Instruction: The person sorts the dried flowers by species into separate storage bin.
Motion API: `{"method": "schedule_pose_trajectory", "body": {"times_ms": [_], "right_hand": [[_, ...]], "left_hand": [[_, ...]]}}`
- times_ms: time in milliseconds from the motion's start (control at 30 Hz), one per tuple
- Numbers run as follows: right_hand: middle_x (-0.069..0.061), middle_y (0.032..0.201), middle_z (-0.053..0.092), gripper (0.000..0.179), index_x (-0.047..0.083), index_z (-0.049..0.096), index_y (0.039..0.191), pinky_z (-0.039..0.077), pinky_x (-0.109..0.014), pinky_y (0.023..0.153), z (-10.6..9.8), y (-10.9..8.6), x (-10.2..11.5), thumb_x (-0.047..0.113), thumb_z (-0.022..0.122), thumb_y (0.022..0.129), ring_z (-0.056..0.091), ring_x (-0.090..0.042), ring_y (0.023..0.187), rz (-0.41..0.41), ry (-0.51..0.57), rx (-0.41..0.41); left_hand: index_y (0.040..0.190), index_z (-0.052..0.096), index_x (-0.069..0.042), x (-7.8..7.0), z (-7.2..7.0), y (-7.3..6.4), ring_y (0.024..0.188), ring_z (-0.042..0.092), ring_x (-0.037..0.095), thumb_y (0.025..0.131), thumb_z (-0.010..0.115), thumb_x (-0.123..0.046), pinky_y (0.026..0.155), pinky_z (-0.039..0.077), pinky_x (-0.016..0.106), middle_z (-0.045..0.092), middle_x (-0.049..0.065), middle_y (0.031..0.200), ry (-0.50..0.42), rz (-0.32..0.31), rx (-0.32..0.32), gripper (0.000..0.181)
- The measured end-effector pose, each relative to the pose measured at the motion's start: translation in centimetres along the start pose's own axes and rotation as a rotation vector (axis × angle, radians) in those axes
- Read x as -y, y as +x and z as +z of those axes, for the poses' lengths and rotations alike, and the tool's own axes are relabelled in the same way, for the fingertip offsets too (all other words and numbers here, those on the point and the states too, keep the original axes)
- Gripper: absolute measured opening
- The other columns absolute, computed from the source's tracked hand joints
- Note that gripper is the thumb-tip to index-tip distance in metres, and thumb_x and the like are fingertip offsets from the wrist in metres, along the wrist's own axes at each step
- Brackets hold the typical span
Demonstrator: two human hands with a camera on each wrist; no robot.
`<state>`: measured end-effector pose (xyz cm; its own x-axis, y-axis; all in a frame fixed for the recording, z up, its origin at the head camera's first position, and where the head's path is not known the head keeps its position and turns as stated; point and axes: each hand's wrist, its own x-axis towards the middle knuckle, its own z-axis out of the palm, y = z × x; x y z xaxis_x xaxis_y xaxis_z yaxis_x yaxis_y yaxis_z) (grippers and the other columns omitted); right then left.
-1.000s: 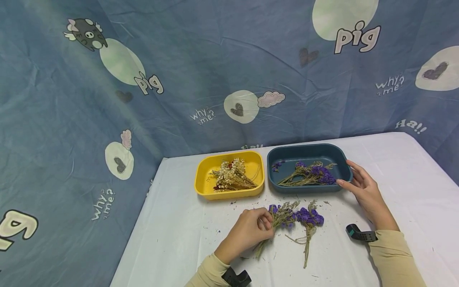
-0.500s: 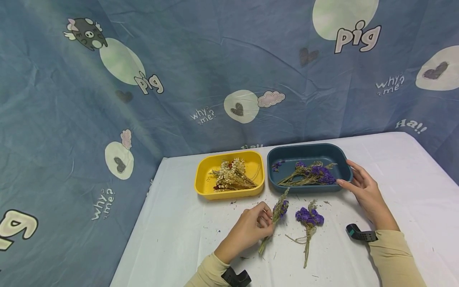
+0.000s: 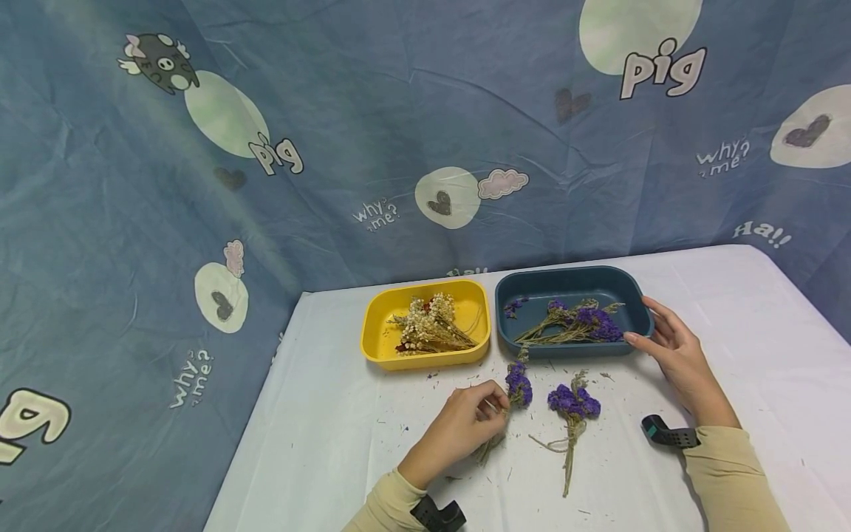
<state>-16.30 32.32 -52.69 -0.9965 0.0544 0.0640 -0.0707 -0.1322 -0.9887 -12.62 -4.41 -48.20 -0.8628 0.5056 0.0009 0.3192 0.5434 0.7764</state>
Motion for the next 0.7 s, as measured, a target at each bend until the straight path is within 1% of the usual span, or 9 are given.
{"method": "schedule_pose_trajectory", "body": {"times_ms": [67,167,367,433,500,567,600,667,700], "right_hand": [[-0.008,0.16,0.034,0.08,0.025,0.026,0.165,0.05,-0.003,0.09,-0.01,0.0,-0.01,0.001,0.065,0.099,0.058,0.014,0.116,0.0,-0.002,0.001],[-0.006,0.157,0.036,0.08,0.024,0.026,0.165,0.051,-0.003,0.09,-0.04,0.0,-0.01,0.001,0.065,0.1,0.058,0.014,0.116,0.001,-0.001,0.002],[-0.008,0.161,0.033,0.079,0.024,0.025,0.165,0.05,-0.002,0.09,-0.03,-0.01,0.04,0.002,0.064,0.1,0.057,0.014,0.116,0.008,-0.008,0.003],[-0.009,0.162,0.032,0.079,0.025,0.025,0.165,0.05,-0.002,0.09,-0.02,-0.02,0.04,0.002,0.065,0.1,0.057,0.014,0.116,0.01,-0.013,0.0],[-0.008,0.161,0.033,0.079,0.025,0.025,0.165,0.05,-0.002,0.09,-0.01,-0.02,0.02,0.002,0.065,0.1,0.057,0.014,0.116,0.006,-0.012,0.0],[-0.008,0.162,0.033,0.079,0.024,0.026,0.165,0.05,-0.003,0.091,-0.01,-0.02,-0.03,0.001,0.064,0.1,0.057,0.014,0.117,-0.006,-0.004,0.007],[-0.008,0.162,0.033,0.079,0.024,0.026,0.165,0.05,-0.003,0.091,0.0,-0.03,-0.06,0.0,0.064,0.1,0.057,0.013,0.117,-0.013,0.004,0.011],[-0.007,0.162,0.034,0.079,0.022,0.026,0.165,0.05,-0.003,0.092,-0.01,-0.05,-0.12,-0.002,0.063,0.1,0.057,0.013,0.118,-0.028,0.021,0.021],[-0.006,0.162,0.034,0.079,0.022,0.026,0.165,0.05,-0.003,0.093,-0.02,-0.07,-0.14,-0.003,0.063,0.1,0.057,0.013,0.119,-0.034,0.027,0.026]], "left_hand": [[0.098,0.071,-0.014,-0.02,-0.01,0.0,0.073,0.059,-0.01,0.091,0.074,-0.01,0.072,0.052,0.011,0.074,-0.008,0.088,-0.01,0.003,-0.001,0.008],[0.095,0.069,-0.014,0.05,0.03,0.02,0.069,0.059,-0.01,0.09,0.079,-0.01,0.07,0.052,0.011,0.073,-0.007,0.085,-0.038,-0.001,0.003,0.012],[0.096,0.067,-0.012,0.11,0.06,-0.06,0.07,0.062,-0.009,0.09,0.079,-0.009,0.071,0.054,0.012,0.073,-0.007,0.085,-0.107,-0.04,0.01,0.014],[0.098,0.068,-0.013,0.08,0.06,-0.08,0.072,0.065,-0.009,0.091,0.079,-0.011,0.078,0.056,0.015,0.077,-0.007,0.088,-0.101,-0.054,0.006,0.014],[0.101,0.069,-0.015,0.01,0.04,-0.1,0.075,0.068,-0.009,0.092,0.079,-0.014,0.094,0.055,0.021,0.08,-0.006,0.092,-0.081,-0.07,0.002,0.014],[0.103,0.07,-0.016,-0.1,0.02,-0.13,0.077,0.07,-0.008,0.092,0.079,-0.016,0.109,0.049,0.03,0.081,-0.004,0.095,-0.068,-0.085,-0.004,0.014],[0.104,0.071,-0.016,-0.16,0.0,-0.15,0.077,0.07,-0.008,0.092,0.079,-0.016,0.115,0.044,0.035,0.082,-0.003,0.095,-0.06,-0.088,-0.007,0.014],[0.104,0.072,-0.015,-0.22,-0.03,-0.16,0.077,0.07,-0.009,0.092,0.078,-0.015,0.122,0.036,0.046,0.082,-0.003,0.094,-0.053,-0.096,-0.009,0.014],[0.103,0.072,-0.014,-0.25,-0.04,-0.16,0.076,0.069,-0.009,0.092,0.078,-0.014,0.123,0.034,0.05,0.082,-0.004,0.093,-0.05,-0.1,-0.01,0.013]]}}
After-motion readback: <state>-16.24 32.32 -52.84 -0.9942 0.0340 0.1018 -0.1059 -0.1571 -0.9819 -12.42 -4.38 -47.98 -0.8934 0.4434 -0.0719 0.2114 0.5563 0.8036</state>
